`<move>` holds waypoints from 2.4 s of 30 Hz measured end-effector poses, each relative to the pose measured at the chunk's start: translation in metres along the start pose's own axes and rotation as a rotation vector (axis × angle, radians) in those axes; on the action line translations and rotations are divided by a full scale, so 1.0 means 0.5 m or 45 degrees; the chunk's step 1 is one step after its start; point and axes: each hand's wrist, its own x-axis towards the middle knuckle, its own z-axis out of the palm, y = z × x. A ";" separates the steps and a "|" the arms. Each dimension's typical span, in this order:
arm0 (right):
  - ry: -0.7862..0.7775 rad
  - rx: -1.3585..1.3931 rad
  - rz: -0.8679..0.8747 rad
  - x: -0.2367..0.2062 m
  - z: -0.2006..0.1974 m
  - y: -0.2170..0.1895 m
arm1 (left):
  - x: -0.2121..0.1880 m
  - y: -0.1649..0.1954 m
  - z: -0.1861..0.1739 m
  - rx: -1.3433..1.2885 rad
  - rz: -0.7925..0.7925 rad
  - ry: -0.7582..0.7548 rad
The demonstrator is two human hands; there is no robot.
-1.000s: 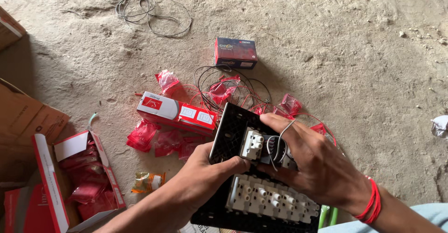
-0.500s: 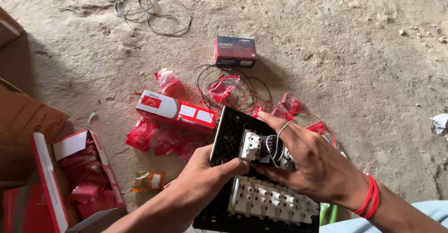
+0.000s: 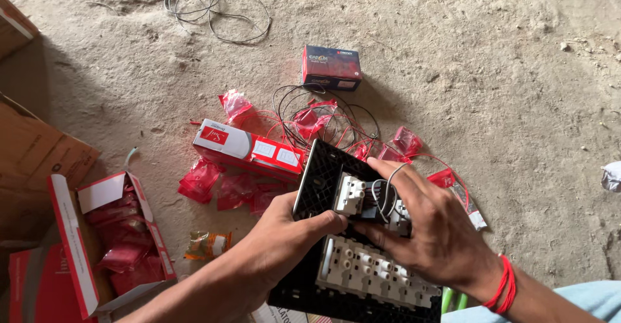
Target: The person assembles a multi-gang electrical switchboard by hand, connecting wires to internal terminals and installing the front panel with switches and a rotary knob. The person handles the switchboard, wires, and packaging materials while sitting on the floor.
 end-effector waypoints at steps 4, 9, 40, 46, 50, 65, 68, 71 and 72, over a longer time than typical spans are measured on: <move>0.035 -0.006 0.020 -0.008 0.012 -0.001 | 0.002 -0.005 0.002 -0.020 0.009 0.009; 0.103 -0.028 -0.086 -0.011 0.024 0.003 | 0.007 -0.012 0.003 -0.074 -0.043 -0.025; -0.263 0.280 -0.040 0.017 -0.040 0.042 | 0.027 -0.019 -0.005 -0.048 -0.030 0.083; -0.145 0.173 -0.121 0.018 -0.037 0.033 | 0.021 -0.011 -0.001 -0.101 -0.033 0.100; -0.045 -0.046 -0.155 0.016 -0.023 0.027 | 0.019 -0.005 0.000 -0.097 0.008 0.075; -0.004 -0.135 -0.321 0.017 -0.018 0.026 | 0.004 0.014 0.005 -0.049 0.013 0.050; -0.019 -0.173 -0.298 0.019 -0.022 0.027 | 0.001 0.014 0.007 -0.063 -0.024 0.079; -0.064 -0.159 -0.279 0.019 -0.024 0.025 | 0.000 0.016 0.011 -0.031 -0.007 0.076; -0.068 -0.168 -0.265 0.020 -0.024 0.025 | 0.001 0.018 0.011 -0.017 -0.006 0.086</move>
